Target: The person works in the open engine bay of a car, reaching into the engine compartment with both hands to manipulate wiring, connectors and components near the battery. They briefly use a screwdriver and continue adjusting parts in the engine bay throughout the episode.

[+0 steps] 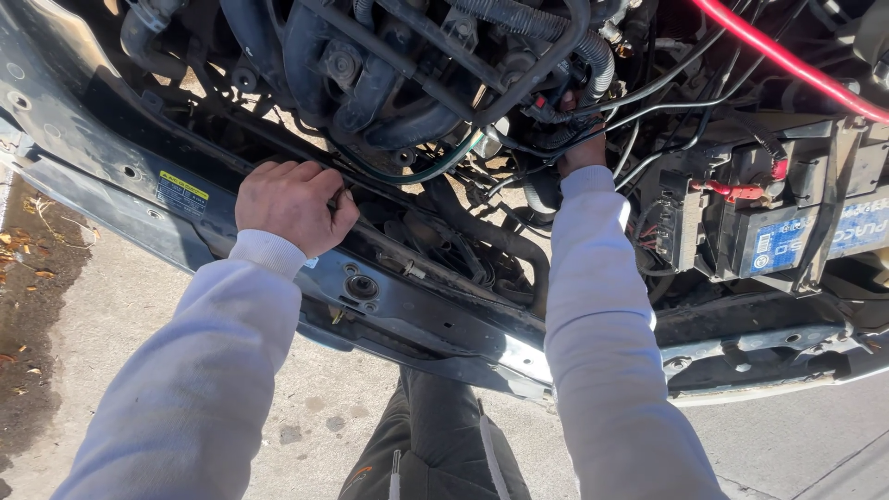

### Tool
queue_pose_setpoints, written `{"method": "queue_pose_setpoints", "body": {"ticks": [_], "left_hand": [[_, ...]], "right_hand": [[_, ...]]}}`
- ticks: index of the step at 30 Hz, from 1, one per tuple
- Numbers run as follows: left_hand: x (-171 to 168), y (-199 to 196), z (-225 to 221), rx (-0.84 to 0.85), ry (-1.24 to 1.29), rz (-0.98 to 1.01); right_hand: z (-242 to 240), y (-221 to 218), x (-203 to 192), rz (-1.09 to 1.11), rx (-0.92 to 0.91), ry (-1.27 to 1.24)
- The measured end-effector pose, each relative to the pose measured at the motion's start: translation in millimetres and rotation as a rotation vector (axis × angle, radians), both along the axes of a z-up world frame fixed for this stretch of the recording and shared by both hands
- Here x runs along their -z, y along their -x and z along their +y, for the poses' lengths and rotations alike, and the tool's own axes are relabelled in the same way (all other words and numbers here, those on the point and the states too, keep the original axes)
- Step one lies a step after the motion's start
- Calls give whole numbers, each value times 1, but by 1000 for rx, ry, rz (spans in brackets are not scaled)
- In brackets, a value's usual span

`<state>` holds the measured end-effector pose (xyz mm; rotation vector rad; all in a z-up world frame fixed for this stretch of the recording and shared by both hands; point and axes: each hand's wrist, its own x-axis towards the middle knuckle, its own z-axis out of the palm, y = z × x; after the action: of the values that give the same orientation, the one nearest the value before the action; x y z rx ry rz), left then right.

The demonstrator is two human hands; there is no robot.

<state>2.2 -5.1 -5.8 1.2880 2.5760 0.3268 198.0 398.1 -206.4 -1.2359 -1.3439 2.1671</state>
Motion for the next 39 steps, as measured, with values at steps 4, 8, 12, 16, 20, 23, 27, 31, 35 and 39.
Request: {"method": "queue_pose_setpoints", "body": {"ticks": [4, 8, 12, 16, 20, 23, 27, 31, 35, 39], "left_hand": [[-3, 0, 1, -14, 34, -49], [0, 0, 1, 4, 41, 6], [-1, -2, 1, 1, 63, -42], [0, 0, 0, 10, 37, 8], [1, 0, -1, 11, 39, 7], [0, -1, -1, 1, 45, -14], [-2, -1, 1, -10, 66, -44], [3, -1, -2, 14, 7, 30], [0, 0, 0, -9, 70, -39], [0, 0, 0, 2, 74, -26]], "right_hand": [[7, -20, 23, -4, 10, 40], [-4, -2, -10, 31, 39, 106], [-3, 0, -10, -77, 77, 128], [0, 5, -5, -103, 21, 32], [8, -10, 21, -29, -4, -18], [20, -29, 47, 99, -9, 11], [8, -20, 18, 95, 126, 148], [-8, 4, -22, -3, 234, 193], [7, -5, 9, -54, 218, 179], [15, -22, 30, -30, 95, 61]]}}
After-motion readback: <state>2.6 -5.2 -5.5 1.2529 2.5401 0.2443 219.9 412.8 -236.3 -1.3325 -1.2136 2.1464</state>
